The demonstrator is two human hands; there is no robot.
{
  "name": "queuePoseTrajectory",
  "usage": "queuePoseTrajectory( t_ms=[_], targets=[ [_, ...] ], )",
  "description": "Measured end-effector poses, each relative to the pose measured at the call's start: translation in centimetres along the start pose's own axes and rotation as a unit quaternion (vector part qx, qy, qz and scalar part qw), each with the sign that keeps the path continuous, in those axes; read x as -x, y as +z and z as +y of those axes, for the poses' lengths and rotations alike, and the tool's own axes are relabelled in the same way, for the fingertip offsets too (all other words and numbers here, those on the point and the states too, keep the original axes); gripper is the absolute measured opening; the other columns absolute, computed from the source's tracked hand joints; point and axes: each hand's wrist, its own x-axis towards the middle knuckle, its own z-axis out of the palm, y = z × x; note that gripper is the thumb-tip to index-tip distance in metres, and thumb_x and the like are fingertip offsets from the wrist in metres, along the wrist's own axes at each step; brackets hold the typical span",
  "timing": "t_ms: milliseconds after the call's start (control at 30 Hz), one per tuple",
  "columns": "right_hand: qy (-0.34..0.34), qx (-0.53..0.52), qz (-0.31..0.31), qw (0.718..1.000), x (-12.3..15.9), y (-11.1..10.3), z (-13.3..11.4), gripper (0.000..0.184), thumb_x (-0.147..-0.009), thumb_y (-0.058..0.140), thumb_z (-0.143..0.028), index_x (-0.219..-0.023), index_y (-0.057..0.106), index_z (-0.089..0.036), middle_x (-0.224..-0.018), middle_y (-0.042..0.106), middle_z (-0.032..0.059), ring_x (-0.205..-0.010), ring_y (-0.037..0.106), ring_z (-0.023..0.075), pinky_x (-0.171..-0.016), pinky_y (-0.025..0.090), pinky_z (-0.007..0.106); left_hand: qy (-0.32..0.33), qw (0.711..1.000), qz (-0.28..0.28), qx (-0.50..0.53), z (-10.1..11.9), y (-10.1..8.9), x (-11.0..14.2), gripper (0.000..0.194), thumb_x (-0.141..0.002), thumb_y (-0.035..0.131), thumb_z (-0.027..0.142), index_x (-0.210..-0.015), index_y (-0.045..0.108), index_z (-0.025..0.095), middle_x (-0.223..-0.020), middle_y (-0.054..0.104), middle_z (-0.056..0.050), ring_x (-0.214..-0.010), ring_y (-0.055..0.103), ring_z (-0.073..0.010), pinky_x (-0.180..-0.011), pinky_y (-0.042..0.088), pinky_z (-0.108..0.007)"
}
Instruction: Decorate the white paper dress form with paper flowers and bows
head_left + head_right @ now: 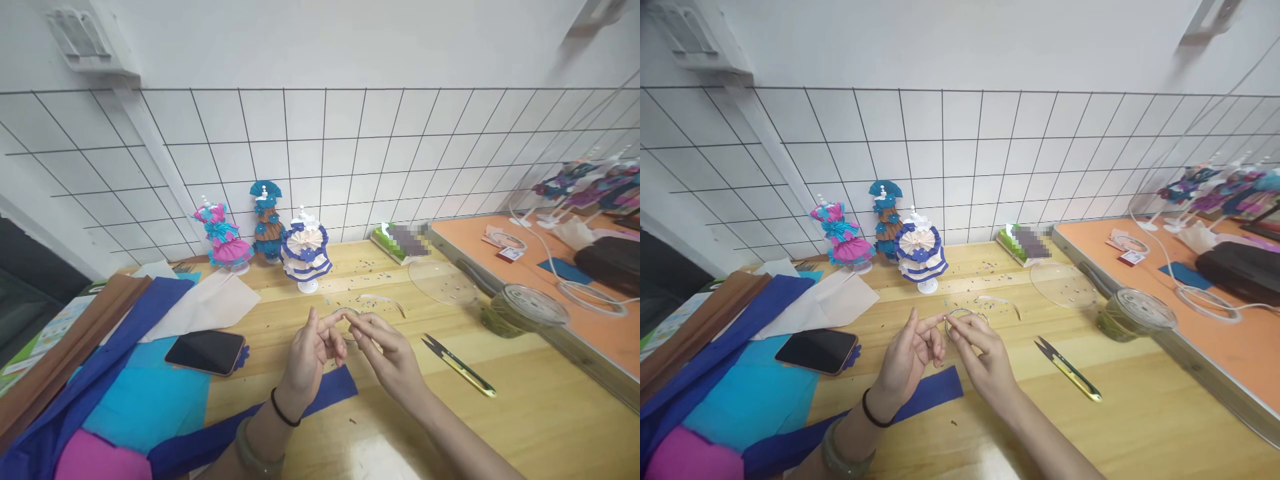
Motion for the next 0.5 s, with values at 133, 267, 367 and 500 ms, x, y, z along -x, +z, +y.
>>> queuePoseTrajectory(
  t_ms=[133, 267, 367, 500],
  targets=[
    [0.026, -0.009, 0.01, 1.0, -0.1, -0.08, -0.26, 0.03, -0.086, 0.047, -0.019, -0.111, 0.061, -0.028, -0.08, 0.058, 0.0044, -0.076, 0.055, 0.0163, -0.067, 0.046, 0.031, 0.069, 0.991, 0.038, -0.112, -0.06, 0.16, 0.23, 0.055, -0.086, 0.036, 0.05, -0.11, 0.059, 0.006, -0.058, 0.053, -0.002, -0.053, 0.048, -0.0117, -0.054, 0.039, -0.026],
    [-0.044, 0.024, 0.001, 0.999, 0.0, 0.14, 0.16, 0.039, -0.086, 0.044, -0.013, -0.12, 0.053, -0.029, -0.083, 0.056, 0.0054, -0.077, 0.055, 0.0161, -0.067, 0.046, 0.031, 0.096, 0.974, 0.039, -0.202, -0.1, 0.41, 0.54, 0.053, -0.086, 0.035, 0.049, -0.089, 0.067, 0.008, -0.062, 0.055, -0.004, -0.054, 0.048, -0.0121, -0.058, 0.04, -0.027],
    [-0.065, 0.04, -0.005, 0.997, 0.08, 0.2, 0.29, 0.043, -0.085, 0.043, -0.009, -0.123, 0.05, -0.029, -0.085, 0.055, 0.0056, -0.078, 0.055, 0.0159, -0.066, 0.047, 0.03, 0.115, 0.963, 0.041, -0.24, -0.23, 0.43, 0.66, 0.05, -0.086, 0.036, 0.048, -0.089, 0.067, 0.009, -0.061, 0.054, -0.003, -0.056, 0.047, -0.0125, -0.058, 0.039, -0.027],
    [-0.079, 0.053, -0.018, 0.995, 0.16, 0.15, 0.38, 0.046, -0.085, 0.042, -0.007, -0.126, 0.046, -0.029, -0.088, 0.055, 0.0065, -0.08, 0.055, 0.0158, -0.066, 0.047, 0.029, 0.11, 0.969, 0.032, -0.218, -0.38, 0.38, 0.59, 0.05, -0.086, 0.037, 0.048, -0.096, 0.066, 0.008, -0.062, 0.054, -0.003, -0.057, 0.047, -0.0126, -0.058, 0.04, -0.027]
  ],
)
